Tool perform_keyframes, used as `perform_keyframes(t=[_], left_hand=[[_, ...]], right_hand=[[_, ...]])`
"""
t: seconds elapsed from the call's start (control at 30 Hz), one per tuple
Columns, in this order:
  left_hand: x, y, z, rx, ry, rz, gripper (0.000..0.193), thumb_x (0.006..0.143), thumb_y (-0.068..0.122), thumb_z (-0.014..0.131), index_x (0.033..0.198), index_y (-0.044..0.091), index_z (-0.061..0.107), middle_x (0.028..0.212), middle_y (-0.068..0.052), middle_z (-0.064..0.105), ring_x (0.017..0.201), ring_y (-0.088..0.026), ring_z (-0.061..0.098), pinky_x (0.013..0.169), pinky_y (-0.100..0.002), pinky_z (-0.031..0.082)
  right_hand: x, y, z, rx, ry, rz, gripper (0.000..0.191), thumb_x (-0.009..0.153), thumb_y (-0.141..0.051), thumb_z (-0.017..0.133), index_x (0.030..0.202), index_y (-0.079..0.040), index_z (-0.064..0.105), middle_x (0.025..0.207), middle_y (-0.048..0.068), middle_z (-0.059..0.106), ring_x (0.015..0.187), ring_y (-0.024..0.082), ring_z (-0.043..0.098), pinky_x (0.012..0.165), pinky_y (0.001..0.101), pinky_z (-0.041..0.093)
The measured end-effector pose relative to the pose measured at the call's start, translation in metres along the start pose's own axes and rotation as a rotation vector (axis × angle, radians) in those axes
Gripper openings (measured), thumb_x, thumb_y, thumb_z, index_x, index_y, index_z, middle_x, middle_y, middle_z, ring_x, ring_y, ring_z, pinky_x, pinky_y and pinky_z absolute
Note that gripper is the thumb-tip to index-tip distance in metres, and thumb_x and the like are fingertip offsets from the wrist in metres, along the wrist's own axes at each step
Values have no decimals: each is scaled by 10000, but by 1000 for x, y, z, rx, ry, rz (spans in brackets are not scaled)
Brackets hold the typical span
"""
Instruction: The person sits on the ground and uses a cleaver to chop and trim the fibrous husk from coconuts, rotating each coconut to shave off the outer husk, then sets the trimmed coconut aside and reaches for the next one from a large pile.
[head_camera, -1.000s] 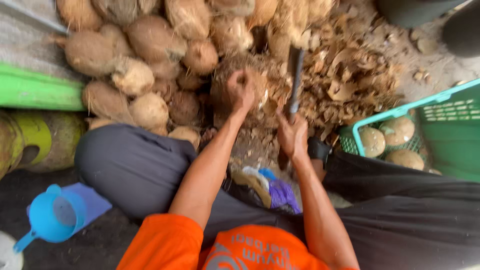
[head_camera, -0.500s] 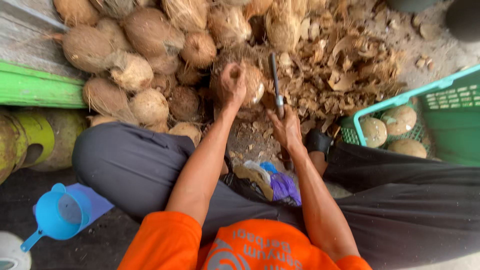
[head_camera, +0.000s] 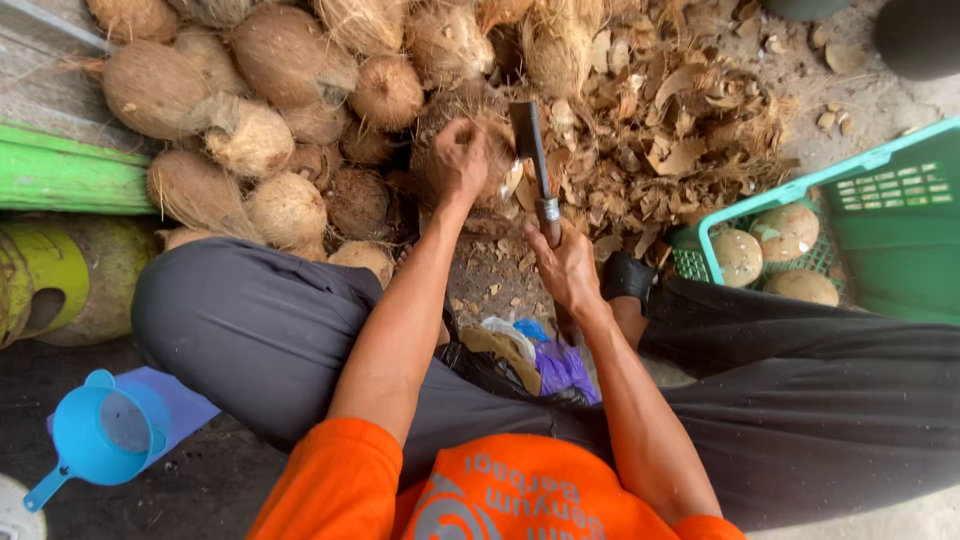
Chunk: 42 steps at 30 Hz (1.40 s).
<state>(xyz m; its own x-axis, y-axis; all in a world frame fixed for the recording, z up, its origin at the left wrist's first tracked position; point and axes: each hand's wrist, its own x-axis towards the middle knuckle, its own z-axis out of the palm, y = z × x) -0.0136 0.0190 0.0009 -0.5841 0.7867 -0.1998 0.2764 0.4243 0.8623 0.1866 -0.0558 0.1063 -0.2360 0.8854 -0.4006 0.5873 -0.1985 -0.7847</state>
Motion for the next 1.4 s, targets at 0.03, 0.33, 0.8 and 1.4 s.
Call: perform_keyframes(t=[0.03, 0.33, 0.8, 1.4], left_hand=[[0, 1, 0, 5, -8, 2, 401, 988, 548, 560, 1008, 180, 720, 918, -52, 760, 723, -166, 656, 616, -341, 520], [-2, 13, -3, 128, -24, -141, 317, 996, 483, 537, 986, 203, 685, 876, -12, 682, 663, -171, 566, 535, -361, 443], [-12, 12, 6, 60, 160, 172, 398, 979, 499, 557, 854, 141, 679, 817, -58, 676, 729, -214, 628, 651, -399, 511], [-21, 4, -2, -86, 248, 29, 841, 838, 610, 748, 1371, 9, 500, 1341, -216, 559, 1176, -360, 561, 870, -593, 467]], right_hand=[[1, 3, 0, 103, 53, -59, 214, 1037, -247, 675, 895, -120, 578, 620, 2, 566, 494, 84, 524, 424, 268, 437], [9, 7, 11, 241, 158, -126, 244, 1041, -281, 659, 899, -93, 595, 647, -32, 537, 521, 69, 475, 440, 285, 385], [20, 19, 15, 28, 131, -19, 273, 1015, -284, 696, 887, -48, 645, 647, 14, 536, 586, 145, 484, 548, 370, 424], [24, 42, 24, -120, -58, 86, 337, 990, -430, 621, 968, -94, 640, 671, 108, 647, 598, 227, 635, 567, 439, 507]])
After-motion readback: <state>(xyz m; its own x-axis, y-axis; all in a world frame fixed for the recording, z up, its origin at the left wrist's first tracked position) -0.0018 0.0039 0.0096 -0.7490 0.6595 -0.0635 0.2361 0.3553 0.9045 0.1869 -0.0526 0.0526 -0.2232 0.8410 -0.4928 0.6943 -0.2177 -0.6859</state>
